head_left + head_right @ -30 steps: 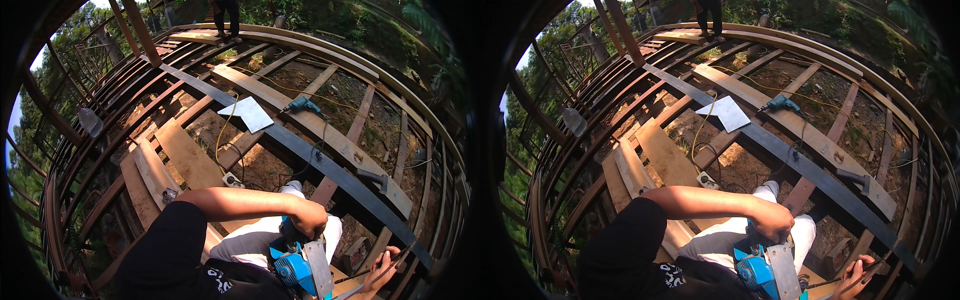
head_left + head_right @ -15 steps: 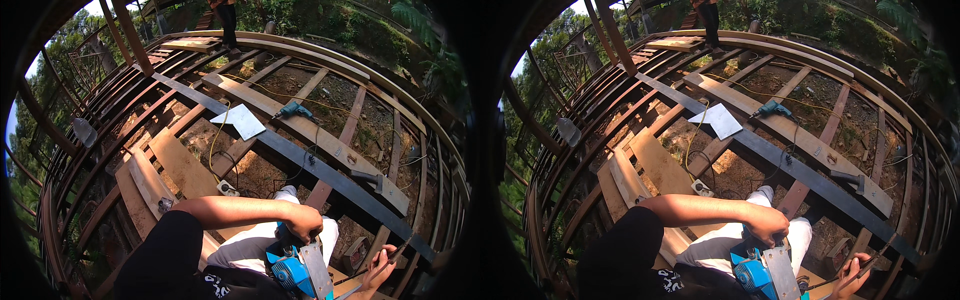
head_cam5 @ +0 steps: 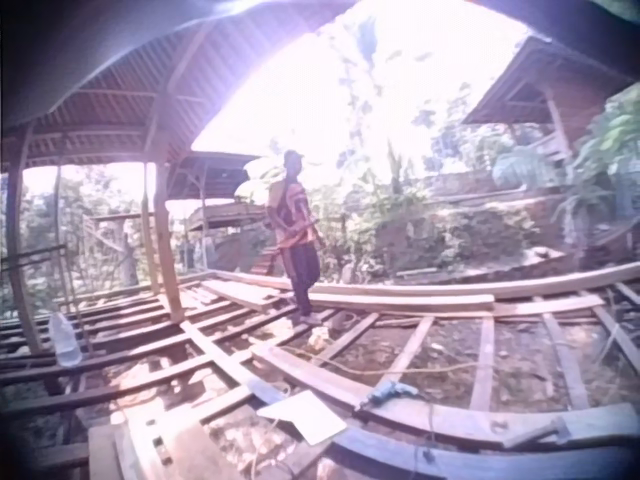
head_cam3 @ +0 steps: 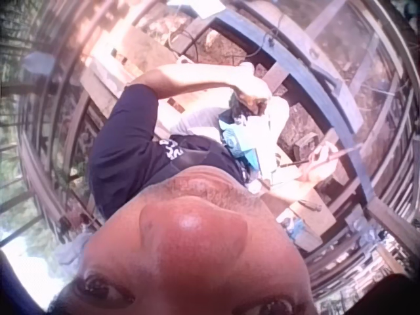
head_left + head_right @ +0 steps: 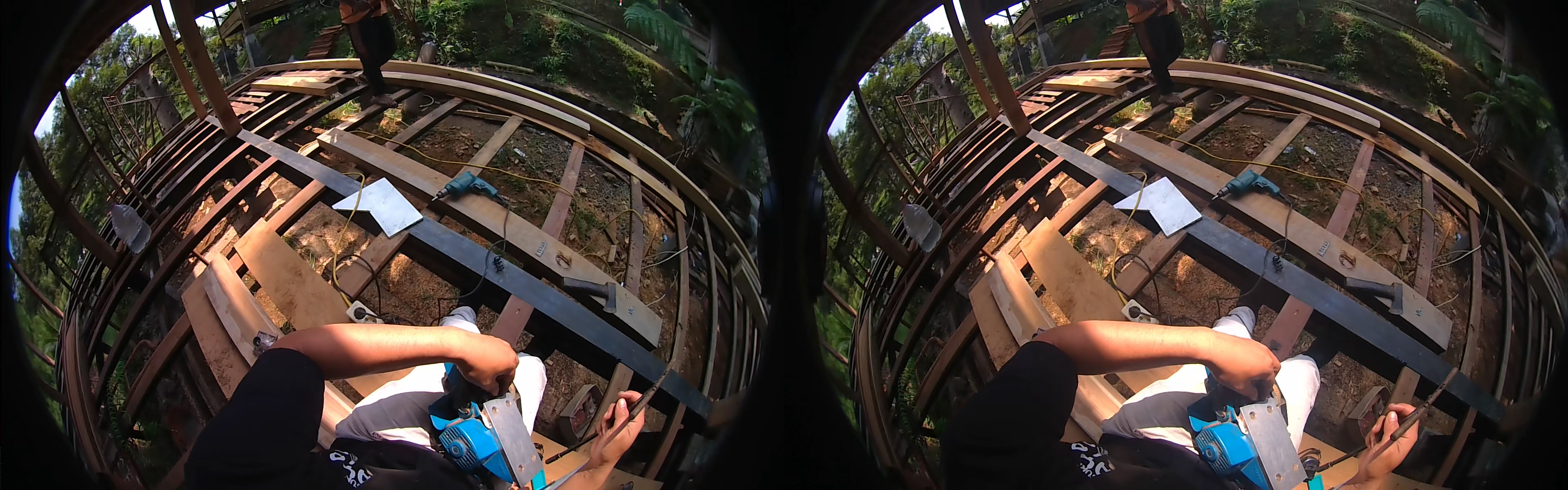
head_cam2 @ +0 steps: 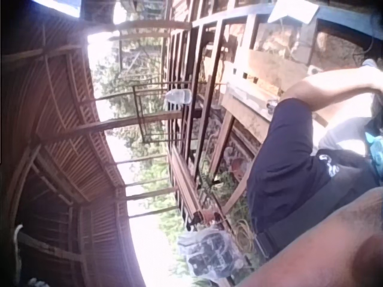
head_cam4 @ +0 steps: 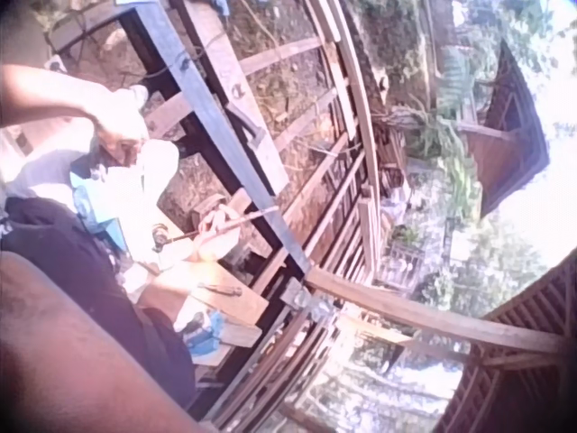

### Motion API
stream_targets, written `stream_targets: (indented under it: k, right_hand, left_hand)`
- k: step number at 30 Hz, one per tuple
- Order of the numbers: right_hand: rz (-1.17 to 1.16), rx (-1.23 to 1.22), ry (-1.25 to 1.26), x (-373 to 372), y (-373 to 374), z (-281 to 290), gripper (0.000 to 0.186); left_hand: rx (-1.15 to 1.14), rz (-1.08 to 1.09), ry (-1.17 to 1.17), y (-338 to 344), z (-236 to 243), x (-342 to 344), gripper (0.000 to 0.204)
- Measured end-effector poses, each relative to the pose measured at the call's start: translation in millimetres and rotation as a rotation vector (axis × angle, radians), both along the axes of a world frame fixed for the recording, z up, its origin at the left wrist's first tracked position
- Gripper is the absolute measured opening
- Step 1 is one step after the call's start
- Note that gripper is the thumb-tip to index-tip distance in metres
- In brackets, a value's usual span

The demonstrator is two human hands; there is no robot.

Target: The person is using a screwdriver to remove and replace components on the underside of a power planer.

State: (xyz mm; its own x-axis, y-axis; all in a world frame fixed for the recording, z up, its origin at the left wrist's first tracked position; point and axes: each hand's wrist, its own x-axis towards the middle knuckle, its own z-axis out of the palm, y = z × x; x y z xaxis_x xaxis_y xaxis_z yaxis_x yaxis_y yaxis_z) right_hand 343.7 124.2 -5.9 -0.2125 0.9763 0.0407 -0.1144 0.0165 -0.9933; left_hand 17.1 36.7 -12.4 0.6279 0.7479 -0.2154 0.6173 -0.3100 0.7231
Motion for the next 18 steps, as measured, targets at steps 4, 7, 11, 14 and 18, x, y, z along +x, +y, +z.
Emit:
stream_targets:
  k: [4,7,11,14,18]
  right_hand:
    - [0.012,0.029,0.010,3.4,1.7,-2.2,0.009]
    - [0.021,0.033,0.022,2.9,0.3,-0.8,0.009]
    - [0.049,0.033,0.029,2.4,1.2,0.0,0.009]
    - [0.049,0.020,0.038,3.2,-0.4,0.1,0.009]
    - [0.047,0.051,0.022,1.7,-2.5,-0.7,0.012]
  left_hand:
    - [-0.048,0.072,0.133,2.5,13.6,6.8,0.027]
    - [0.011,0.076,0.034,-3.3,13.7,2.5,0.026]
    - [0.000,-0.009,-0.001,-0.5,2.5,1.4,0.028]
    - [-0.105,0.035,0.075,2.2,12.1,3.0,0.028]
    - [-0.018,0.029,0.086,0.1,8.0,-0.9,0.028]
